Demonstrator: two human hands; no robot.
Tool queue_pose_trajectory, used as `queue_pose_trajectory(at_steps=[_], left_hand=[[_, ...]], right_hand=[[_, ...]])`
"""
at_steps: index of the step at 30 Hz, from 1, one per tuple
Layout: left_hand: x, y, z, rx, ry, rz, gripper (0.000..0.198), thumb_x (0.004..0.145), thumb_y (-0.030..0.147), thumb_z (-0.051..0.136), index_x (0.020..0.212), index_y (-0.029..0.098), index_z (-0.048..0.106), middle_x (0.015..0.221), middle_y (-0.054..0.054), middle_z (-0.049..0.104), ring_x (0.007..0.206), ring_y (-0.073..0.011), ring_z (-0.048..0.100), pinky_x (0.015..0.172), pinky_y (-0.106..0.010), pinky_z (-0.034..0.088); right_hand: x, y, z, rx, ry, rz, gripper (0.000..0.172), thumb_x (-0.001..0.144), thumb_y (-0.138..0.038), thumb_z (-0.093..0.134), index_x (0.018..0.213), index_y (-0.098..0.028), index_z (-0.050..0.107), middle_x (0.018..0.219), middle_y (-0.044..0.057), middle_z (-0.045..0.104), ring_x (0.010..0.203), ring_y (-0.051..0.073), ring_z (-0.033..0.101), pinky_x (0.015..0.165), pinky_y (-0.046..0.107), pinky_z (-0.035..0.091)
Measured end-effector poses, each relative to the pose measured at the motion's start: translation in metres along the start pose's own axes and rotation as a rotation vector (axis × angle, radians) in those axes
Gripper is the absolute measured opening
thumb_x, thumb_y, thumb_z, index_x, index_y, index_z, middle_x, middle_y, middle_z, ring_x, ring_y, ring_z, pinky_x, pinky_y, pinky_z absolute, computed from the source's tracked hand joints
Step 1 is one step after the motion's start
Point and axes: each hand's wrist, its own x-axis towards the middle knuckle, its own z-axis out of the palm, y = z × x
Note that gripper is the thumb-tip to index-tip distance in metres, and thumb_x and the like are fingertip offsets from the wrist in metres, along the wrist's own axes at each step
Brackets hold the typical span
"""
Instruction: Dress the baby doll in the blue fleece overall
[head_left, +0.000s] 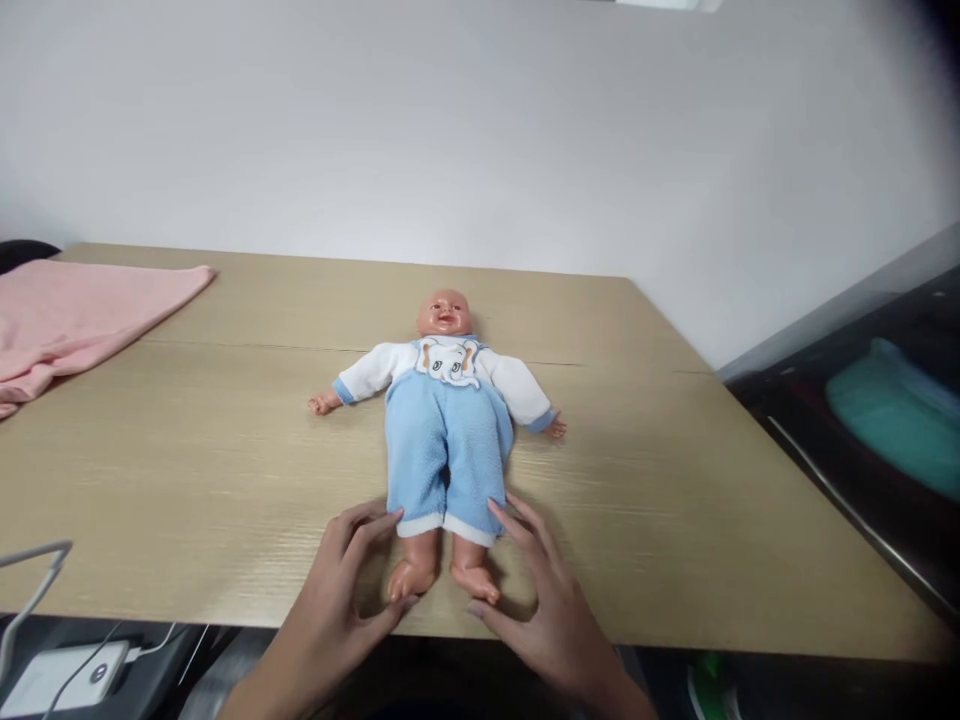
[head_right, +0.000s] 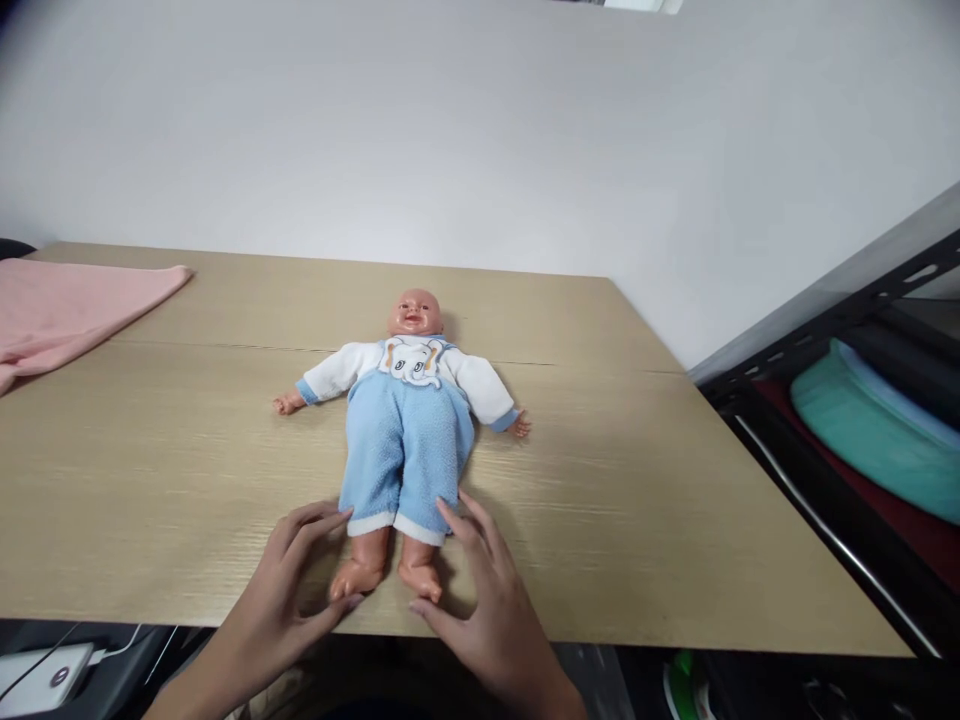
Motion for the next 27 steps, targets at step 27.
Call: queue_pose_trajectory(at_steps=[27], left_hand=[[0.310, 0.056, 0.052, 0.294, -0.022, 0.424, 0.040, 0.099, 0.038, 0.081, 0.135, 0.023, 0.071, 0.130, -0.014, 0.075, 0.122, -0.0365, 0.069, 0.109, -0.051, 0.054]], right_hand=[[0.203, 0.065, -0.069, 0.467, 0.238, -0.108, 0.055, 0.097, -0.061, 0.083, 0.138, -0.026, 0.070, 0.126, 0.014, 0.083, 0.117, 0.031, 0.080, 0.112, 0.050, 0.065]])
